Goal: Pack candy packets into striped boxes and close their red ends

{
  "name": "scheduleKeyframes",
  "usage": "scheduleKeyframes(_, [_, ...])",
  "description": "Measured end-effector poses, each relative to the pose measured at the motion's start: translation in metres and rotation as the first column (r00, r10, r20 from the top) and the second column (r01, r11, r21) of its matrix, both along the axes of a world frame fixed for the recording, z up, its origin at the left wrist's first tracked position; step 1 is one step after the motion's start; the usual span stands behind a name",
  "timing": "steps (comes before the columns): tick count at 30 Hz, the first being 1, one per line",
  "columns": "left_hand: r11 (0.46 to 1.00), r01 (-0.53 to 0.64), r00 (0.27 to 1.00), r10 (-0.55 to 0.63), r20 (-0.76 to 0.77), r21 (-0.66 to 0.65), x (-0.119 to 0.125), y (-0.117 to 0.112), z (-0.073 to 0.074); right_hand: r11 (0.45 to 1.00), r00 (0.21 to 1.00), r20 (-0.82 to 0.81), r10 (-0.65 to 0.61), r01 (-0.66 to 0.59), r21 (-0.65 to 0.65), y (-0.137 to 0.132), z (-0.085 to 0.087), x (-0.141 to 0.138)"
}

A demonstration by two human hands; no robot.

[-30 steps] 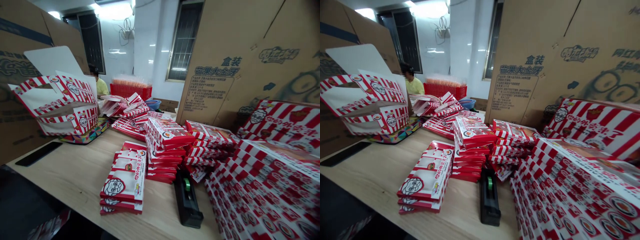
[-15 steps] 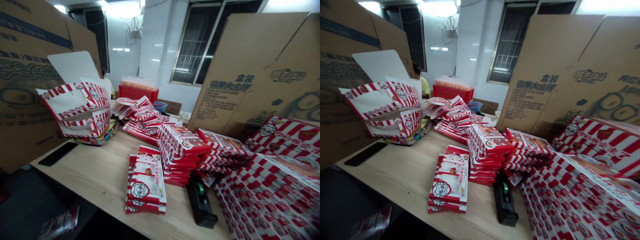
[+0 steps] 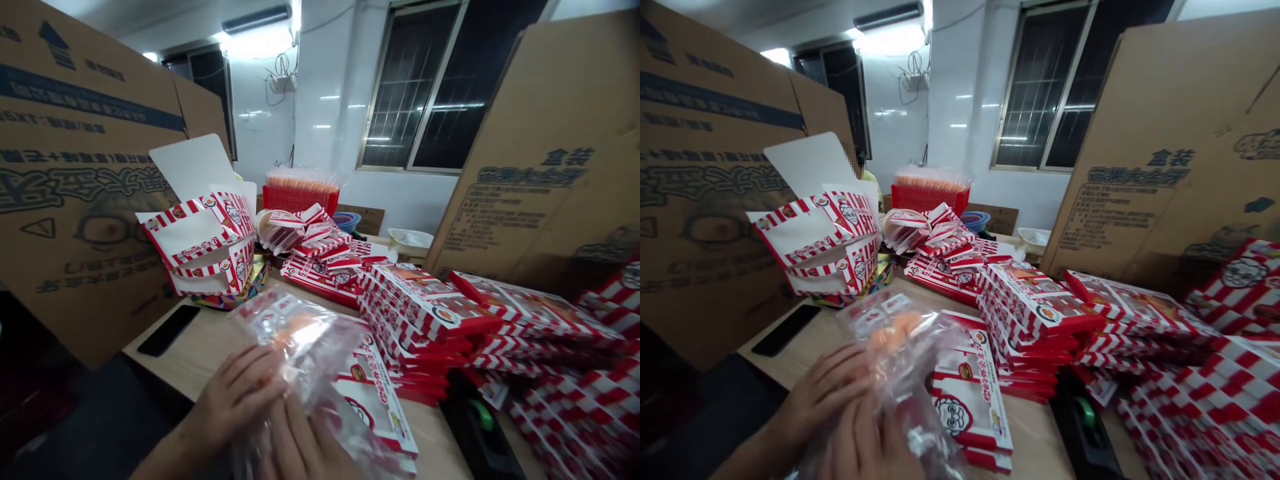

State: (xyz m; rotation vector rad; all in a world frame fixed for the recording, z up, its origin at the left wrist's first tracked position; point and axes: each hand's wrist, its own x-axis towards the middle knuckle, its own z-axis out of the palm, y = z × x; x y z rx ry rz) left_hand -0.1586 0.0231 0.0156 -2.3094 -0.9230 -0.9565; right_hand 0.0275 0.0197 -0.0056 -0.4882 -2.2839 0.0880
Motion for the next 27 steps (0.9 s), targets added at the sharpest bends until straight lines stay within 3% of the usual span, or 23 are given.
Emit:
scheduleKeyframes(3, [0.987, -0.058, 0.997, 0.051, -0.055, -0.15, -0.048, 0.022, -0.058, 0.991, 0.986, 0.118, -0.121, 0.112, 0.078, 0.023, -0.029, -0.044])
scheduleKeyframes(6, [0.928, -0.156, 0.975, 0.089, -0.205, -0.339, -0.075, 0.042, -0.112, 0.961, 0.927, 0.254, -0.277, 0.271, 0.061, 0.028, -0.078, -0.077])
scheduleKeyframes(7, [0.894, -0.19, 0.961, 0.084, -0.264, -0.406, -0.078, 0.049, -0.124, 0.953, 0.92, 0.251, -0.301, 0.298, 0.051, 0.025, -0.094, -0.082])
scheduleKeyframes(9, [0.832, -0.253, 0.938, 0.087, -0.335, -0.494, -0.079, 0.065, -0.136, 0.973, 0.951, 0.206, -0.232, 0.227, 0.049, 0.014, -0.118, -0.084])
scheduleKeyframes(10, [0.809, -0.276, 0.932, 0.094, -0.349, -0.52, -0.078, 0.073, -0.137, 0.983, 0.97, 0.158, -0.182, 0.176, 0.051, 0.007, -0.123, -0.079])
scheduleKeyframes(12, [0.774, -0.314, 0.928, 0.128, -0.35, -0.55, -0.073, 0.087, -0.132, 0.99, 0.991, 0.019, -0.131, 0.13, 0.048, -0.004, -0.118, -0.056])
scheduleKeyframes(14, [0.726, -0.361, 0.921, 0.178, -0.348, -0.585, -0.071, 0.096, -0.123, 0.978, 0.97, -0.121, -0.209, 0.211, 0.001, -0.006, -0.095, -0.017])
scheduleKeyframes(16, [0.672, -0.4, 0.912, 0.228, -0.34, -0.623, -0.07, 0.101, -0.111, 0.943, 0.944, -0.089, -0.319, 0.307, -0.125, 0.004, -0.065, 0.031])
scheduleKeyframes(19, [0.612, -0.417, 0.909, 0.277, -0.311, -0.673, -0.064, 0.113, -0.095, 0.812, 0.817, -0.12, -0.563, 0.52, -0.266, 0.032, -0.036, 0.092])
scheduleKeyframes(21, [0.584, -0.407, 0.913, 0.294, -0.284, -0.703, -0.053, 0.128, -0.088, 0.617, 0.683, -0.07, -0.727, 0.606, -0.502, 0.05, -0.034, 0.112])
scheduleKeyframes(23, [0.55, -0.393, 0.915, 0.318, -0.25, -0.737, -0.038, 0.147, -0.086, 0.464, 0.658, 0.022, -0.753, 0.554, -0.691, 0.061, -0.042, 0.117])
scheduleKeyframes(25, [0.521, -0.368, 0.914, 0.355, -0.197, -0.77, -0.022, 0.163, -0.085, 0.395, 0.699, 0.058, -0.713, 0.468, -0.791, 0.065, -0.054, 0.114])
scheduleKeyframes(27, [0.516, -0.316, 0.912, 0.397, -0.105, -0.796, -0.009, 0.175, -0.083, 0.371, 0.715, 0.032, -0.698, 0.4, -0.838, 0.063, -0.061, 0.112])
